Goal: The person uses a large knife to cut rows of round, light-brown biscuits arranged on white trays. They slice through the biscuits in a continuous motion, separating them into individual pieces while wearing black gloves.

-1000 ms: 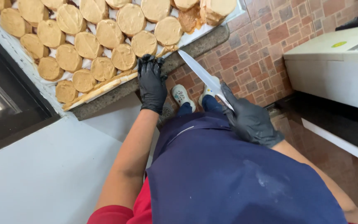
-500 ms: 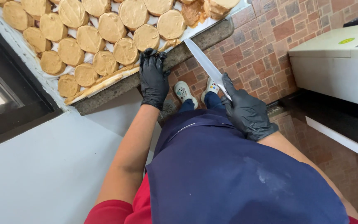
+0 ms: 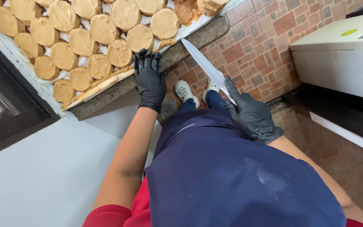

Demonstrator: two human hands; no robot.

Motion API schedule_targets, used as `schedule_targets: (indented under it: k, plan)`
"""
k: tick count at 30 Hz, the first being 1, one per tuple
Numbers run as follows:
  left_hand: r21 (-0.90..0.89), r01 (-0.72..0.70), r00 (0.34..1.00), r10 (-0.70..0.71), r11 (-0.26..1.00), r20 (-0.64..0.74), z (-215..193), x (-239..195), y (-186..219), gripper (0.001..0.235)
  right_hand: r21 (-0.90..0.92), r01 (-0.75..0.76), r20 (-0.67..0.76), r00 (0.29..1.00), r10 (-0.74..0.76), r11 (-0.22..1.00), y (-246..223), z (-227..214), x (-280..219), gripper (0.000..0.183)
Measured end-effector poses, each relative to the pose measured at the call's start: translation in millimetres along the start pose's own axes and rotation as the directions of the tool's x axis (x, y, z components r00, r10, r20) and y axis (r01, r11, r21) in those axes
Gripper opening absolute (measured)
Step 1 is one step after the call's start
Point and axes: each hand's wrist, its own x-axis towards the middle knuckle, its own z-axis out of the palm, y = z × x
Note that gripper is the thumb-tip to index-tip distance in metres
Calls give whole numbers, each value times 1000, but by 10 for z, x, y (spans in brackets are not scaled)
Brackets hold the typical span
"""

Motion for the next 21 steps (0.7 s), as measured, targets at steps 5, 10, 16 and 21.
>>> schedule_targets:
  k: [5, 10, 16, 21]
  plan:
    - [46, -18, 1000, 17, 999, 13, 62, -16, -53, 61, 32, 3, 50, 999, -4, 999, -96, 97, 306, 57]
    - [9, -42, 999, 42, 999, 13, 85, -38, -91, 67, 78, 36, -8, 999, -36, 996, -47, 118, 277, 56]
    - [19, -32, 998, 31, 999, 47, 82, -1, -90, 64, 72, 33, -7, 999, -32, 997, 145, 198, 151, 58]
    - [29, -70, 998, 69, 997, 5, -46, -21, -15, 64, 125, 80, -11, 997, -79, 989, -6, 295, 405, 55]
